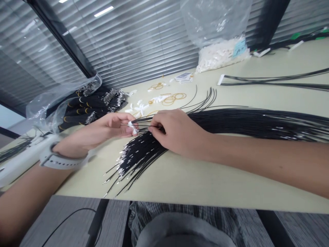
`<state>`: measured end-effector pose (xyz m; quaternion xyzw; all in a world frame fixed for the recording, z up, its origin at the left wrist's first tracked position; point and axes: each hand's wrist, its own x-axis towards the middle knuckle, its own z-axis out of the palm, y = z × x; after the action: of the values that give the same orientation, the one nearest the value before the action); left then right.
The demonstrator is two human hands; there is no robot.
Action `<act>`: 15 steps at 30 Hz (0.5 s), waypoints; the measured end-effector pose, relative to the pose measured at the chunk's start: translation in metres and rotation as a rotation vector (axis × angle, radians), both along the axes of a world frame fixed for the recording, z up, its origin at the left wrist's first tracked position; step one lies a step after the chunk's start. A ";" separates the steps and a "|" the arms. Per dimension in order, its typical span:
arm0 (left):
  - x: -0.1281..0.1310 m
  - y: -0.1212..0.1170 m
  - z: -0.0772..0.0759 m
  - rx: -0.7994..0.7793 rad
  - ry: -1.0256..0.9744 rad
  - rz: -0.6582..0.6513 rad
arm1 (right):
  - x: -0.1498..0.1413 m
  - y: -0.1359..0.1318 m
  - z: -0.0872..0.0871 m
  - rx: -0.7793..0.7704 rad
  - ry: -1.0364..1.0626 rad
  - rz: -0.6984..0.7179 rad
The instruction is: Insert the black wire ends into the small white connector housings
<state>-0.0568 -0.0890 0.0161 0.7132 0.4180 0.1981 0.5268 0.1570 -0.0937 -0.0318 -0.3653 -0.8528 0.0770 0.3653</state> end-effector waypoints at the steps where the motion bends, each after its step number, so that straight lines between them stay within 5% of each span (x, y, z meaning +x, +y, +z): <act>1: 0.000 0.000 0.000 -0.002 -0.006 -0.008 | 0.000 0.000 0.000 -0.008 0.005 -0.001; 15: 0.004 -0.001 0.002 -0.037 -0.028 0.047 | 0.000 -0.001 0.001 -0.082 0.029 0.020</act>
<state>-0.0526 -0.0904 0.0177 0.6905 0.4308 0.2125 0.5407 0.1568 -0.0945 -0.0308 -0.3701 -0.8471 0.1209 0.3617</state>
